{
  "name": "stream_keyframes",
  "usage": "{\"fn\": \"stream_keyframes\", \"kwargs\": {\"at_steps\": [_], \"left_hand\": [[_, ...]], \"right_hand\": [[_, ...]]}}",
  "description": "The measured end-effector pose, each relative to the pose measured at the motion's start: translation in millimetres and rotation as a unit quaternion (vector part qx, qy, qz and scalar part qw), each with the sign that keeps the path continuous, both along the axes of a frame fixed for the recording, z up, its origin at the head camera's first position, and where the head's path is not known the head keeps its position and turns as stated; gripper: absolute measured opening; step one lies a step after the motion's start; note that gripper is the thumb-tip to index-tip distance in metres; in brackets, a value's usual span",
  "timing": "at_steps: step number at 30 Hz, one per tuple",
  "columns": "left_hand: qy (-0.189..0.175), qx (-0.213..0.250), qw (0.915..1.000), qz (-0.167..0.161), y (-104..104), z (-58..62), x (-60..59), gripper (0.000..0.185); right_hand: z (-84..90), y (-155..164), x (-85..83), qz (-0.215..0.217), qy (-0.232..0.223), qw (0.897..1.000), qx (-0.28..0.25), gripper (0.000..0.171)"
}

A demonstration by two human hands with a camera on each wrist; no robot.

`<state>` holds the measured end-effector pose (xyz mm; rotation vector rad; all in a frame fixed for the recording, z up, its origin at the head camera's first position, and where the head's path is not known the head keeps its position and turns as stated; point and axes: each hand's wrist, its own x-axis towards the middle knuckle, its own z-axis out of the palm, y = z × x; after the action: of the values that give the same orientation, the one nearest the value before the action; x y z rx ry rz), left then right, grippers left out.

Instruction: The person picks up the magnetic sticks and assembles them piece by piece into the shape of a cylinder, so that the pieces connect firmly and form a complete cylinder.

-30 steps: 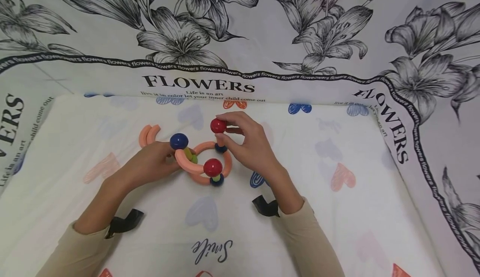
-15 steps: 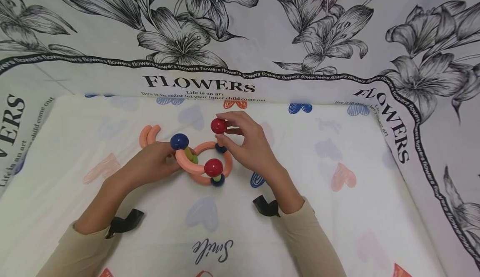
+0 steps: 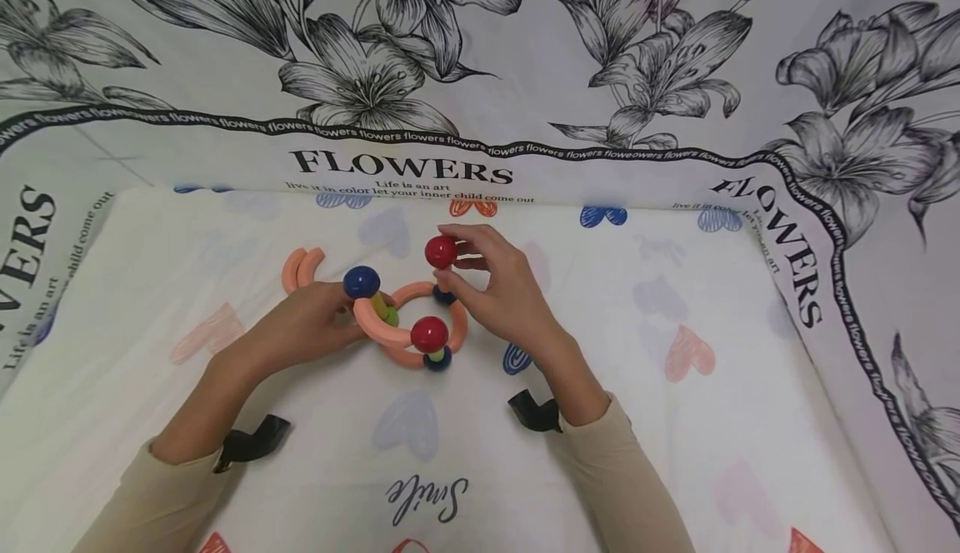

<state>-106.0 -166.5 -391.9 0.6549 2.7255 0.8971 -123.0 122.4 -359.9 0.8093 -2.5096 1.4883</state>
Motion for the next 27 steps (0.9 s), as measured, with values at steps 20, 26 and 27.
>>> {"fn": "stream_keyframes", "kwargs": {"at_steps": [20, 26, 27], "left_hand": [[-0.045, -0.012, 0.9988, 0.013, -7.8, 9.6, 0.4, 0.029], [-0.041, -0.004, 0.9991, 0.008, -7.1, 8.2, 0.9, 0.025], [-0.042, -0.005, 0.9991, 0.008, -7.1, 7.9, 0.8, 0.025]], "right_hand": [[-18.9, 7.1, 0.8, -0.011, -0.073, 0.997, 0.032, 0.057], [-28.5, 20.7, 11.6, -0.036, -0.113, 0.991, 0.061, 0.051], [-30.5, 23.3, 13.9, -0.039, -0.117, 0.990, 0.066, 0.049]]}}
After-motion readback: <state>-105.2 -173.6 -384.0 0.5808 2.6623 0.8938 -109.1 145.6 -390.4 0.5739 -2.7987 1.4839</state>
